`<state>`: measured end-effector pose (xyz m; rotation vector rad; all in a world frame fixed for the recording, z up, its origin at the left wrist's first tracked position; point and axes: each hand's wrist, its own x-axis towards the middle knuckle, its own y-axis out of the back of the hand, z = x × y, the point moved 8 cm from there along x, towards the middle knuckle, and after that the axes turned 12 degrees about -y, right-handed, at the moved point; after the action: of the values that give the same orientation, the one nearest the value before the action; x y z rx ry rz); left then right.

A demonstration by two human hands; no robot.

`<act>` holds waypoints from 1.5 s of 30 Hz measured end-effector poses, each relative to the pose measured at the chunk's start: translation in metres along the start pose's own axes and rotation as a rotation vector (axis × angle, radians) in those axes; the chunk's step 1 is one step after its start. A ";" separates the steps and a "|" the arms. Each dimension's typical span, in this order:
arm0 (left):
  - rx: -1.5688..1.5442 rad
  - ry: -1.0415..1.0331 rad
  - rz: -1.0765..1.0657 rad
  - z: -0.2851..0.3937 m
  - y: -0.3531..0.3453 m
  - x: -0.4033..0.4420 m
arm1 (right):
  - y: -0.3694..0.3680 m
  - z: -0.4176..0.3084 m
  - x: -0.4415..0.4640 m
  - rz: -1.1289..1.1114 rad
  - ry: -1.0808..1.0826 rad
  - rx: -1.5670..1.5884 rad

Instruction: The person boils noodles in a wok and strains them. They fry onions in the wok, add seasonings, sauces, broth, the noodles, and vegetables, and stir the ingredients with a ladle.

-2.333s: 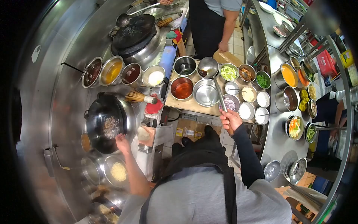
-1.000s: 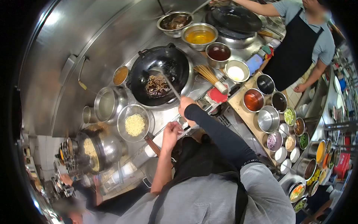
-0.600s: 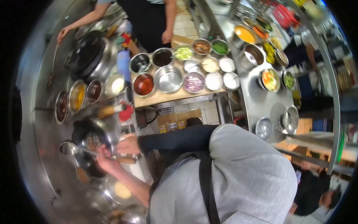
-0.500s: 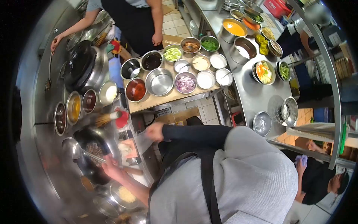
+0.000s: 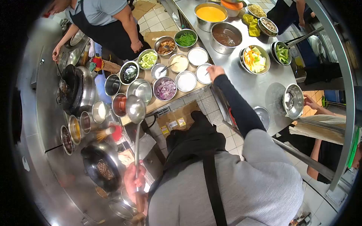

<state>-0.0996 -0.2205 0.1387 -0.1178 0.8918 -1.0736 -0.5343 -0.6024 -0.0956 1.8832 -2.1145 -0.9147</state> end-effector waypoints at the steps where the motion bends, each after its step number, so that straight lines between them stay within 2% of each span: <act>1: 0.054 0.015 -0.024 -0.005 -0.015 0.003 | -0.003 -0.025 -0.030 0.086 0.381 -0.268; 3: 0.188 0.054 -0.035 -0.014 -0.038 0.009 | 0.028 -0.078 -0.082 0.120 0.357 -0.314; 7: 0.301 0.071 -0.037 -0.037 -0.061 0.022 | 0.073 -0.120 -0.101 0.314 0.323 0.033; 9: 0.366 0.088 -0.018 -0.044 -0.069 0.027 | 0.040 -0.079 -0.056 0.141 0.292 -0.085; 11: 0.397 0.096 -0.002 -0.047 -0.078 0.030 | 0.029 -0.074 -0.035 0.167 0.248 -0.058; 14: 0.423 0.090 0.058 -0.050 -0.086 0.030 | 0.006 -0.063 0.000 0.230 0.301 -0.024; 17: 0.424 0.063 0.112 -0.052 -0.090 0.029 | -0.018 -0.047 0.023 0.203 0.261 -0.009; 22: 0.445 0.043 0.138 -0.056 -0.099 0.031 | -0.027 -0.023 0.033 0.058 -0.042 0.231; 25: 0.448 0.039 0.130 -0.059 -0.103 0.036 | -0.032 0.003 0.042 0.003 -0.217 0.598; 29: 0.427 0.038 0.104 -0.062 -0.108 0.046 | -0.039 0.047 0.052 -0.148 -0.582 0.938; 33: 0.463 0.041 0.051 -0.064 -0.113 0.060 | -0.014 0.038 0.034 -0.189 -0.660 1.044; 35: 0.458 0.034 0.053 -0.068 -0.115 0.067 | 0.005 0.021 0.021 -0.202 -0.596 1.015; 39: 0.417 0.055 0.009 -0.076 -0.125 0.080 | 0.025 -0.049 -0.017 -0.312 -0.253 0.833; 40: 0.401 0.069 0.014 -0.077 -0.129 0.083 | 0.021 -0.068 -0.024 -0.336 -0.153 0.777; 43: 0.353 0.084 0.002 -0.083 -0.127 0.083 | -0.014 -0.090 -0.022 -0.186 0.084 0.374; 45: 0.371 0.083 -0.014 -0.083 -0.122 0.079 | -0.056 -0.080 -0.006 -0.163 0.138 0.228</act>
<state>-0.2289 -0.3183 0.0983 0.2317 0.7524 -1.2464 -0.4461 -0.6244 -0.0600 2.1867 -2.0828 -0.5708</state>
